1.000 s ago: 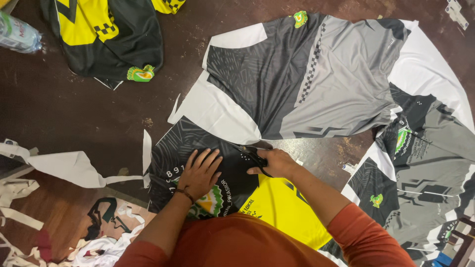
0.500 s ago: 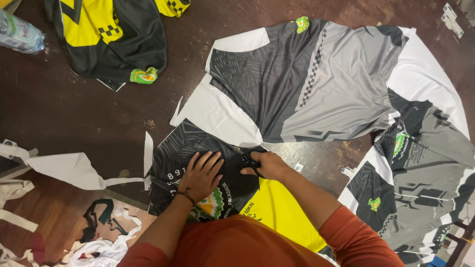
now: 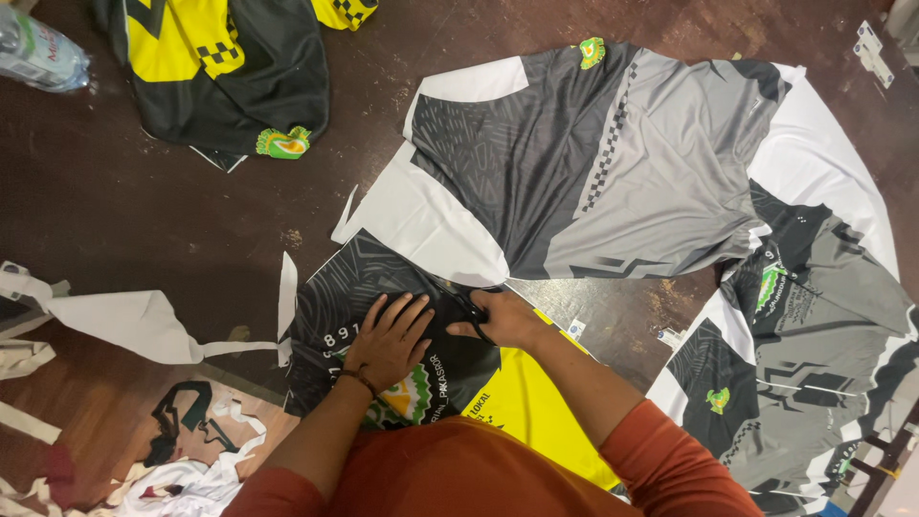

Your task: The person cuts a large piece of patterned fabric using shears. They follow a white paper template placed on top of the fabric, cutting along its edges to shape the material. The person adjusts the fabric and template as needed while cutting.

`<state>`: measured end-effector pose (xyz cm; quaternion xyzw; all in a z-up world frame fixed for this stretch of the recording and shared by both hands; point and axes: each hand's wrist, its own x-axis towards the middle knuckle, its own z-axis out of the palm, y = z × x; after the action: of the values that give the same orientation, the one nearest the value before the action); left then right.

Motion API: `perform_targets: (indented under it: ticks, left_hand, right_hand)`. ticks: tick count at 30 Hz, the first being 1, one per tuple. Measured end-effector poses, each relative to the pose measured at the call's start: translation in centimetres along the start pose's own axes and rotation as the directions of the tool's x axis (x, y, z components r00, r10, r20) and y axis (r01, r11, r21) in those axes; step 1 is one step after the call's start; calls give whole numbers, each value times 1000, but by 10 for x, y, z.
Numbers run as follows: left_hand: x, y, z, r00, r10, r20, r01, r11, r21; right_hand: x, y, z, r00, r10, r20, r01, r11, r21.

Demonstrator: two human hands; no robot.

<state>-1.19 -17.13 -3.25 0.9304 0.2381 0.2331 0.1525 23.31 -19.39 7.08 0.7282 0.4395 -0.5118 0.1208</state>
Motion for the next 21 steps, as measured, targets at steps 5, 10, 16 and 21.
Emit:
perform_targets:
  ticks: [5, 10, 16, 21]
  left_hand:
    - [3, 0, -3, 1000, 0, -23, 0, 1000, -4]
    - [2, 0, -1, 999, 10, -49, -10, 1000, -8]
    - [3, -2, -1, 999, 19, -38, -20, 999, -37]
    - [-1, -2, 5, 998, 32, -60, -33, 999, -16]
  right_hand:
    - [24, 10, 18, 998, -30, -63, 28, 999, -28]
    - [20, 0, 14, 995, -50, -90, 52, 998, 22]
    - [22, -20, 6, 998, -39, -51, 41, 999, 23]
    - [28, -26, 6, 998, -38, -44, 40, 997, 64]
